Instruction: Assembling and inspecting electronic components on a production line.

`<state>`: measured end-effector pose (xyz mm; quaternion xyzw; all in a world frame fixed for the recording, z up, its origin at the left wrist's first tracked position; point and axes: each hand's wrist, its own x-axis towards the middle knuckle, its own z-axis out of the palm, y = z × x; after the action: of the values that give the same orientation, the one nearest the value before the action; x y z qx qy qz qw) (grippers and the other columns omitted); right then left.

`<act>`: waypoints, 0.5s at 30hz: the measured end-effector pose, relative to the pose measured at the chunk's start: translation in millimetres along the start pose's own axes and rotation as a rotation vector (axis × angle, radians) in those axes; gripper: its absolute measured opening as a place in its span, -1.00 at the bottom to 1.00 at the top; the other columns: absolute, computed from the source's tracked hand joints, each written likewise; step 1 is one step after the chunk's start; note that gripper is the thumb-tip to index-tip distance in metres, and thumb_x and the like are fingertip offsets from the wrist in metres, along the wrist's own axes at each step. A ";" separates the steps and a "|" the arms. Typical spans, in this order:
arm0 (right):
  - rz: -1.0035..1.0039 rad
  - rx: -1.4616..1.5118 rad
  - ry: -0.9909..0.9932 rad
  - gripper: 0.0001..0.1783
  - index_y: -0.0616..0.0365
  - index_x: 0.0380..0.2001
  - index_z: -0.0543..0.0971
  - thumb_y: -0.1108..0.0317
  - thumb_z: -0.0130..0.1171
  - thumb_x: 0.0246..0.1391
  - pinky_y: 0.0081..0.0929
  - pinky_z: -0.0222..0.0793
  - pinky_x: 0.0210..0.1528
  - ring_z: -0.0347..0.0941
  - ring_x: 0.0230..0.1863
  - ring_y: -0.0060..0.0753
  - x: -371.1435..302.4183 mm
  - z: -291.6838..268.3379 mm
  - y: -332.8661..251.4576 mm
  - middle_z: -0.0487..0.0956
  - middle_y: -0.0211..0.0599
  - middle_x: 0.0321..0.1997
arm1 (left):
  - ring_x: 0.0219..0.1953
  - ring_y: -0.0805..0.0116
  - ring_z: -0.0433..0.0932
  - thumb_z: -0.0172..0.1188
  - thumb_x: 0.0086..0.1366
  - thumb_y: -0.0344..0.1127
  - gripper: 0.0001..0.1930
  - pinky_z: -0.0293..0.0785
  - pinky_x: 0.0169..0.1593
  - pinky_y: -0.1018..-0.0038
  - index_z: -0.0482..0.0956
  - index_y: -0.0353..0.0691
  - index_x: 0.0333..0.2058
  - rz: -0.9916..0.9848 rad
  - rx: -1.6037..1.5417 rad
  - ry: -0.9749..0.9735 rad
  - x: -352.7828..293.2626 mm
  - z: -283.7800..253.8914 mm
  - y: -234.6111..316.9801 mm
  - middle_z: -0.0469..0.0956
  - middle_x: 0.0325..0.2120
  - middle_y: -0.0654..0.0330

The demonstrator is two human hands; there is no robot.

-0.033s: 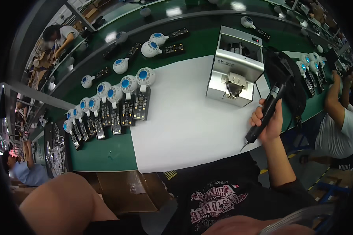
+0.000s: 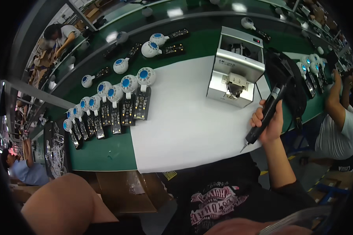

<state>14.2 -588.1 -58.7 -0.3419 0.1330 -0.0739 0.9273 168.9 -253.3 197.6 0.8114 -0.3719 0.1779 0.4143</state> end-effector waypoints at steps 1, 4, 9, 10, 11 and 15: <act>-0.009 0.009 0.010 -0.28 0.13 -0.07 0.47 -0.35 -0.31 0.36 -0.33 0.33 -0.47 0.31 -0.64 -0.42 -3.0 0.9 0.9 0.38 -0.36 -0.59 | 0.03 0.15 0.52 0.09 0.37 0.06 -0.52 0.36 0.20 0.22 0.64 -0.27 -0.08 0.020 0.002 0.023 -4.6 -2.9 2.5 0.60 -0.11 0.02; -0.012 0.003 0.019 -0.28 0.11 -0.10 0.49 -0.36 -0.30 0.34 -0.32 0.34 -0.48 0.31 -0.66 -0.41 0.2 3.0 1.3 0.38 -0.36 -0.62 | 0.03 0.15 0.52 0.10 0.37 0.05 -0.53 0.36 0.19 0.22 0.64 -0.27 -0.08 0.091 0.033 0.160 -18.9 -11.5 11.3 0.60 -0.11 0.03; -0.012 -0.052 0.080 -0.27 0.09 -0.15 0.48 -0.40 -0.29 0.32 -0.28 0.34 -0.49 0.31 -0.67 -0.36 -14.5 2.7 4.4 0.38 -0.36 -0.63 | 0.02 0.14 0.52 0.10 0.37 0.04 -0.55 0.36 0.19 0.22 0.64 -0.26 -0.08 0.171 -0.010 0.379 -39.4 -4.0 32.7 0.60 -0.13 0.04; 0.011 -0.019 0.046 -0.28 0.07 -0.12 0.45 -0.41 -0.29 0.31 -0.26 0.34 -0.45 0.33 -0.65 -0.33 -12.0 1.0 8.4 0.39 -0.34 -0.62 | 0.01 0.14 0.52 0.10 0.37 0.03 -0.55 0.36 0.19 0.22 0.64 -0.26 -0.08 0.176 -0.020 0.400 -42.2 -2.6 35.3 0.60 -0.13 0.04; 0.036 0.014 0.015 -0.28 0.06 -0.10 0.42 -0.42 -0.30 0.31 -0.24 0.35 -0.40 0.34 -0.62 -0.30 -9.0 -3.0 8.1 0.40 -0.33 -0.62 | 0.01 0.14 0.52 0.10 0.37 0.03 -0.56 0.36 0.18 0.22 0.64 -0.25 -0.08 0.181 -0.030 0.419 -44.8 -0.1 37.6 0.60 -0.13 0.04; 0.111 0.009 0.044 -0.30 0.04 -0.10 0.42 -0.41 -0.27 0.31 -0.23 0.34 -0.39 0.34 -0.61 -0.28 -20.1 -4.5 8.5 0.40 -0.31 -0.61 | 0.00 0.14 0.51 0.10 0.36 0.02 -0.57 0.36 0.18 0.22 0.64 -0.25 -0.09 0.119 -0.083 0.361 -72.4 -5.1 48.9 0.60 -0.14 0.05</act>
<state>-6.0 -579.9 -63.6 -0.3281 0.1716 -0.0306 0.9284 84.5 -234.7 183.8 0.7252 -0.3460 0.3291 0.4960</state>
